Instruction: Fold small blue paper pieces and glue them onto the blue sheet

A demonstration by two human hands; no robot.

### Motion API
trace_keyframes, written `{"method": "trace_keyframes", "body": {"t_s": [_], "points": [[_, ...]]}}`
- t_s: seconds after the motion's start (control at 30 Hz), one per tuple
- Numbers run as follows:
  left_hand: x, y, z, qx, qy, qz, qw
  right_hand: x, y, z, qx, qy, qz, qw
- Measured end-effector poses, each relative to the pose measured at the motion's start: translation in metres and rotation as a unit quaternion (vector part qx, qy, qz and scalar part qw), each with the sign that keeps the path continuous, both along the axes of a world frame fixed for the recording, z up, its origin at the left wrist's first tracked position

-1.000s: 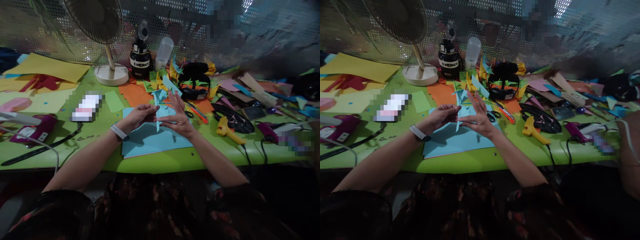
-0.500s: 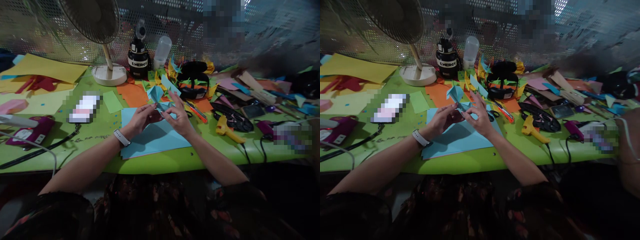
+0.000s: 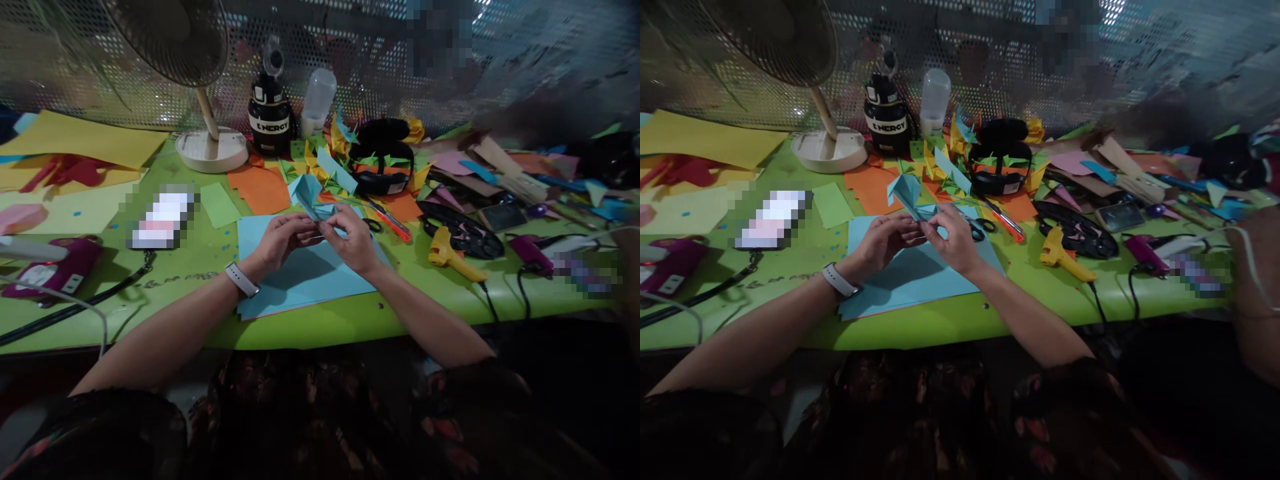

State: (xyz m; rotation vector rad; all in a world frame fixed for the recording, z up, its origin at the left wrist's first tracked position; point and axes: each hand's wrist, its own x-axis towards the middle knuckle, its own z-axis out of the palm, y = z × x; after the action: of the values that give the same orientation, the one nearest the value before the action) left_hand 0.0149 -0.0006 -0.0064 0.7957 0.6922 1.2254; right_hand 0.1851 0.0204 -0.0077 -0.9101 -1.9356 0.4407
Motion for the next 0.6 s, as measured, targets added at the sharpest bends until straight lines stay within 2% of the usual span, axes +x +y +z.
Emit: {"method": "trace_keyframes", "body": {"t_s": [0.6], "points": [[-0.0018,0.0008,-0.0070,0.033,0.047,-0.008,0.998,0.0028,0.0028,0.0004,-0.045,-0.013,0.024,0.999]]}}
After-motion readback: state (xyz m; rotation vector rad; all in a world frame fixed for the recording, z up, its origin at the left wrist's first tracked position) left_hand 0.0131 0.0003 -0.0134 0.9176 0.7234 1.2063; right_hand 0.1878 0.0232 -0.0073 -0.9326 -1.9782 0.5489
